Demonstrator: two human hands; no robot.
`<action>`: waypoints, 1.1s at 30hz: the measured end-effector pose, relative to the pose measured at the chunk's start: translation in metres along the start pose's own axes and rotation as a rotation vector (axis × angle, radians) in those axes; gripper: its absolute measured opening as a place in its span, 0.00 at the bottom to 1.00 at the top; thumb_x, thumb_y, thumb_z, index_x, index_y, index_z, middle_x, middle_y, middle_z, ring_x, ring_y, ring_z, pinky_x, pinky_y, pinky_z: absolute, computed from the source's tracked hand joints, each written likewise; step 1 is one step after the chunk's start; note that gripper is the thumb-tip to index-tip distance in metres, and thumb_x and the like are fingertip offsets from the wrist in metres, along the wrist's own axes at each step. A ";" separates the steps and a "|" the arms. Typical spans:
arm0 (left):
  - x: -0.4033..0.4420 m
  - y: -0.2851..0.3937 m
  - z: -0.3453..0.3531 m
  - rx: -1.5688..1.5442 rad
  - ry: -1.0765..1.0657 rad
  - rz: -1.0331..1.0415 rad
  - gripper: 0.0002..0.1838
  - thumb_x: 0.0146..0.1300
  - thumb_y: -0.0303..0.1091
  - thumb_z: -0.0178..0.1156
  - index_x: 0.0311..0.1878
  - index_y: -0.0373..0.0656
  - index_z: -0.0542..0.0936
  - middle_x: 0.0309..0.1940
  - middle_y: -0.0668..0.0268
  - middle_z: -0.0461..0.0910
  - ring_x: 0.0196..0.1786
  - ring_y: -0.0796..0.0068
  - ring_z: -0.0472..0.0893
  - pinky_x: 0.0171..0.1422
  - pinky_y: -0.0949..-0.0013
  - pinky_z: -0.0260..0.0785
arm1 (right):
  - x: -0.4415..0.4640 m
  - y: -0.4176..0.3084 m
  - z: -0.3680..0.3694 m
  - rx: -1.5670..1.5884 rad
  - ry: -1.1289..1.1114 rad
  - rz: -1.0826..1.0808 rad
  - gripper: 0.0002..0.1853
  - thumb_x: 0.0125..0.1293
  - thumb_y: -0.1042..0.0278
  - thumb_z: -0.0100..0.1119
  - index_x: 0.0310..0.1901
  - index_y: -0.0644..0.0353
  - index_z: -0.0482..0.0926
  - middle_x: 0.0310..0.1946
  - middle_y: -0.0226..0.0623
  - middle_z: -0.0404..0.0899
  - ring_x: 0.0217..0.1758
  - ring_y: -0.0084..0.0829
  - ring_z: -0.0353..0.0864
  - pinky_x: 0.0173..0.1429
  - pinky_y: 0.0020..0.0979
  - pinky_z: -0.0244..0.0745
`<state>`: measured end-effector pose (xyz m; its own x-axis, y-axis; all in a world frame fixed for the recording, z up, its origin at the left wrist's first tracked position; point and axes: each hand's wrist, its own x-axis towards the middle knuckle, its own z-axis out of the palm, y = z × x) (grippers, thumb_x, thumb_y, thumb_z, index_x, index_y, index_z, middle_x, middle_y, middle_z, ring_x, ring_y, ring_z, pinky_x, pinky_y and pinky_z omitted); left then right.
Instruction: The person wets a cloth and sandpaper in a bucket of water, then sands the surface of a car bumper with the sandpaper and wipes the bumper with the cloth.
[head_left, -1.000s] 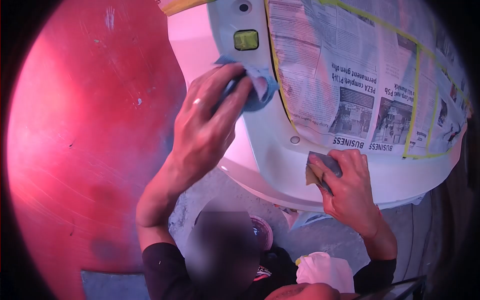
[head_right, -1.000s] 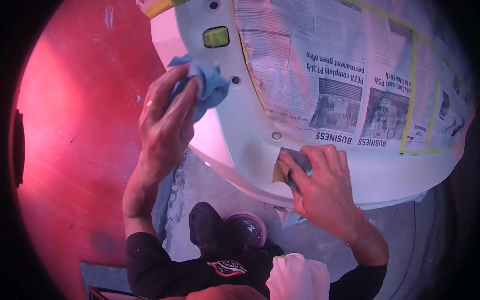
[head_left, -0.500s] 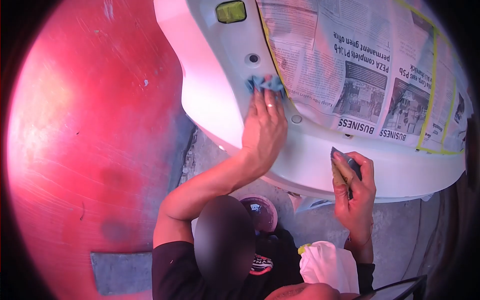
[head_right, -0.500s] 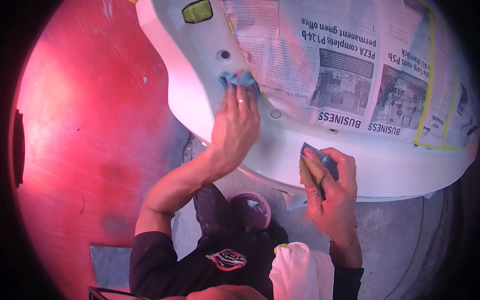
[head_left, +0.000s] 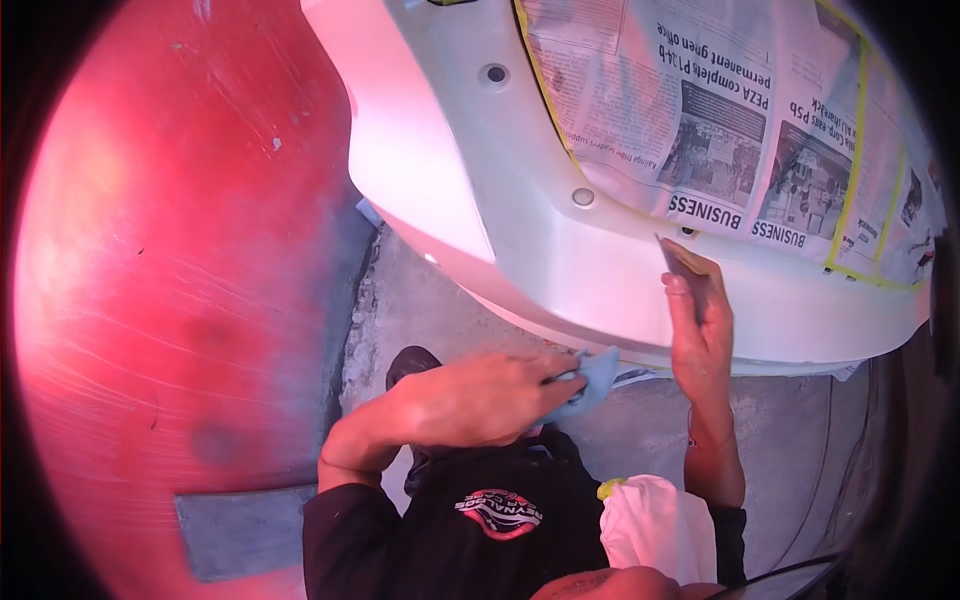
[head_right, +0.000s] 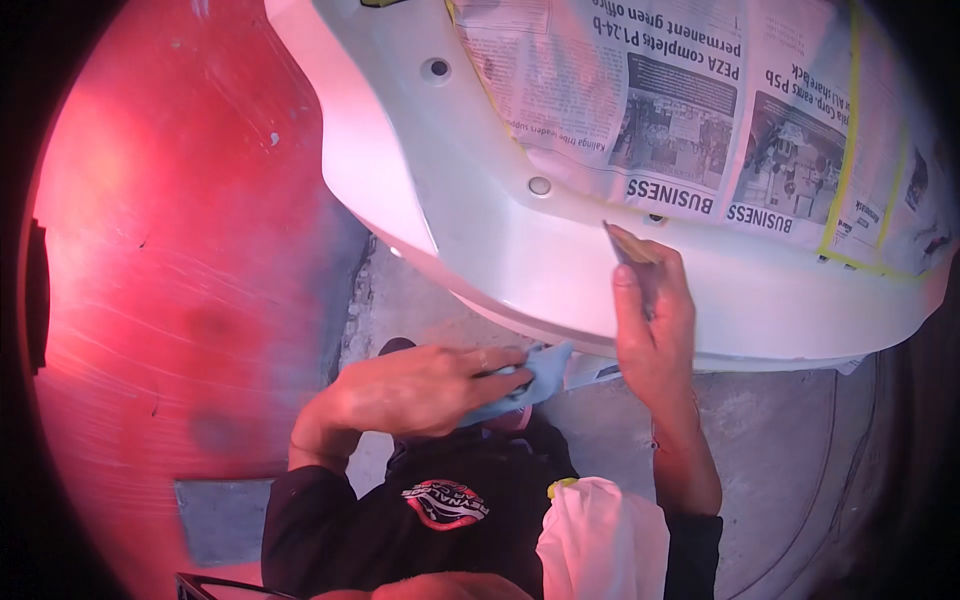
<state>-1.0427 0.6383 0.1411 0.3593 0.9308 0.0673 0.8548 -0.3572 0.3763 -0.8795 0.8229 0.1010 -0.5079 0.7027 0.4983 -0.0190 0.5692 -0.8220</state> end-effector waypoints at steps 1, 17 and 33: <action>-0.022 0.001 -0.002 -0.004 -0.021 0.000 0.28 0.52 0.18 0.55 0.61 0.32 0.74 0.63 0.45 0.72 0.50 0.48 0.82 0.50 0.61 0.79 | 0.003 0.004 0.009 -0.088 -0.037 -0.077 0.13 0.71 0.73 0.53 0.52 0.70 0.80 0.50 0.44 0.75 0.42 0.33 0.78 0.49 0.30 0.73; 0.032 -0.084 -0.088 0.782 0.080 -0.081 0.18 0.62 0.33 0.59 0.53 0.35 0.78 0.57 0.53 0.77 0.65 0.54 0.74 0.75 0.52 0.62 | -0.042 -0.019 0.006 0.320 -0.149 0.044 0.13 0.69 0.75 0.54 0.52 0.69 0.80 0.50 0.44 0.77 0.48 0.36 0.79 0.50 0.31 0.74; -0.072 -0.085 0.299 -0.504 0.379 -1.064 0.16 0.71 0.40 0.58 0.50 0.36 0.77 0.35 0.43 0.80 0.43 0.41 0.81 0.47 0.54 0.73 | -0.233 0.209 0.108 0.526 -0.937 0.809 0.21 0.73 0.76 0.41 0.67 0.63 0.65 0.46 0.41 0.82 0.44 0.29 0.83 0.49 0.32 0.80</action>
<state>-1.0290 0.5784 -0.1717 -0.6291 0.7334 -0.2576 0.3858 0.5823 0.7156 -0.8579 0.7321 -0.2163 -0.9232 0.0863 -0.3745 0.3451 -0.2427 -0.9066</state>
